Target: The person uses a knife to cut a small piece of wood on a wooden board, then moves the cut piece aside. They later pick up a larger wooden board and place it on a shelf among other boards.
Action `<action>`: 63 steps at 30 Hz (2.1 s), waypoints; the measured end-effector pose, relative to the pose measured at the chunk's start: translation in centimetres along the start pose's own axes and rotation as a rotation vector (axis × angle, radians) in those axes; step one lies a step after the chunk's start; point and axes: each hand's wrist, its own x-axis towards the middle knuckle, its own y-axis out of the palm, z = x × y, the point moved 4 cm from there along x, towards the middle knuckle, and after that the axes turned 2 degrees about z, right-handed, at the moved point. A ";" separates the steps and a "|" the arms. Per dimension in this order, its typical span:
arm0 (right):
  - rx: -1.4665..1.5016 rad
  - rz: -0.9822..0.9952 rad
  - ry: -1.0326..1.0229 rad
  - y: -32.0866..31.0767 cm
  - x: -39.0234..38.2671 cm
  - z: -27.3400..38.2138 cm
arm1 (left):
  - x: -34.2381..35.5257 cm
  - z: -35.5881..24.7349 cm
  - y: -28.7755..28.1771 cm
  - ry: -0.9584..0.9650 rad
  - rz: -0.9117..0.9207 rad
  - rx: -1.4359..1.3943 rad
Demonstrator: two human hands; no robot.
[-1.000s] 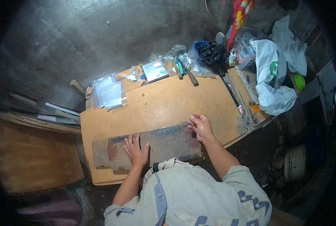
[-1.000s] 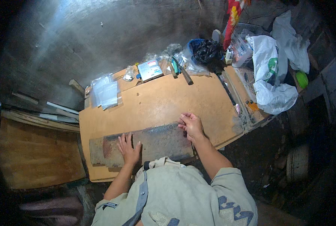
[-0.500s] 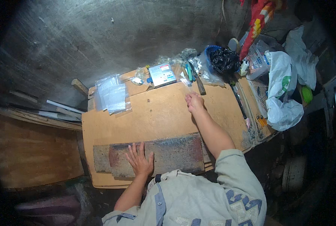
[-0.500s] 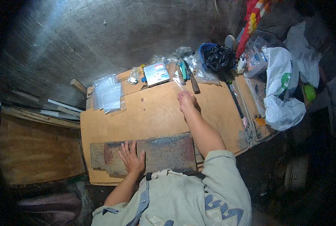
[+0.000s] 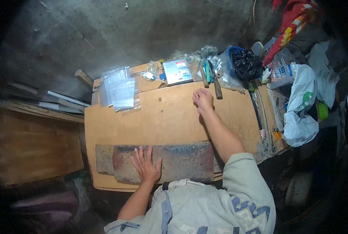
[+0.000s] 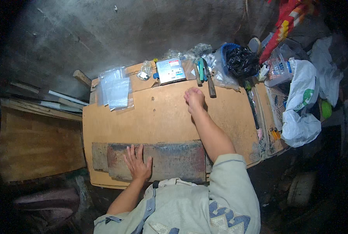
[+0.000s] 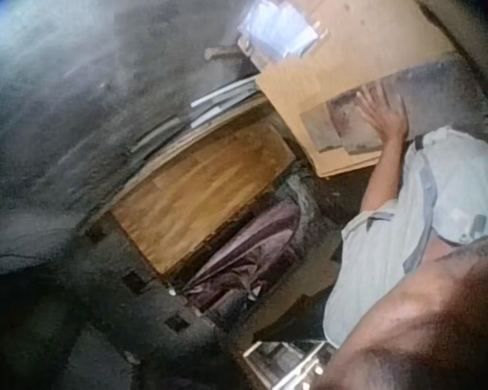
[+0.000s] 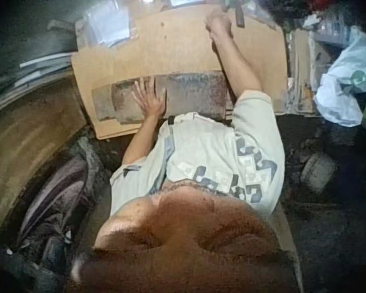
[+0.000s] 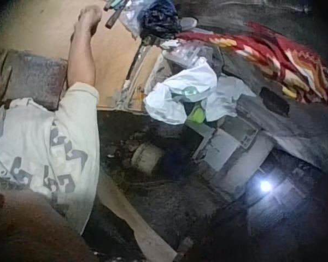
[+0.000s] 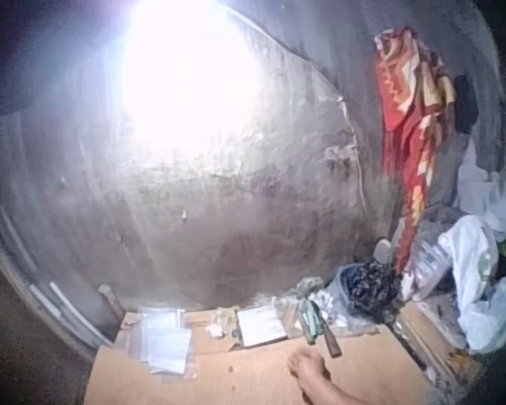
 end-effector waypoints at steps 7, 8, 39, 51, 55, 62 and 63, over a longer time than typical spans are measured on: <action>-1.295 0.641 -0.213 0.4 -17.8 1.6 | -0.2 0.2 -0.2 -0.022 0.028 -0.010; -1.359 0.655 -0.221 0.0 -19.0 1.3 | -0.3 0.3 -0.2 -0.013 0.017 -0.013; -1.865 0.776 0.111 2.1 -20.1 -2.2 | -6.5 10.6 0.5 -0.201 -0.197 -0.300; -1.899 0.869 -0.127 4.2 -26.3 0.9 | -7.9 11.4 -2.3 -0.125 -0.210 -0.253; -1.918 0.895 -0.237 4.6 -29.0 1.7 | -8.5 12.0 -2.8 -0.072 -0.278 -0.243; -1.864 0.920 -0.425 4.9 -33.6 3.1 | -9.4 12.6 -4.2 -0.004 -0.412 -0.257; -1.858 0.920 -0.448 5.1 -34.3 3.3 | -9.5 12.7 -4.7 0.010 -0.435 -0.246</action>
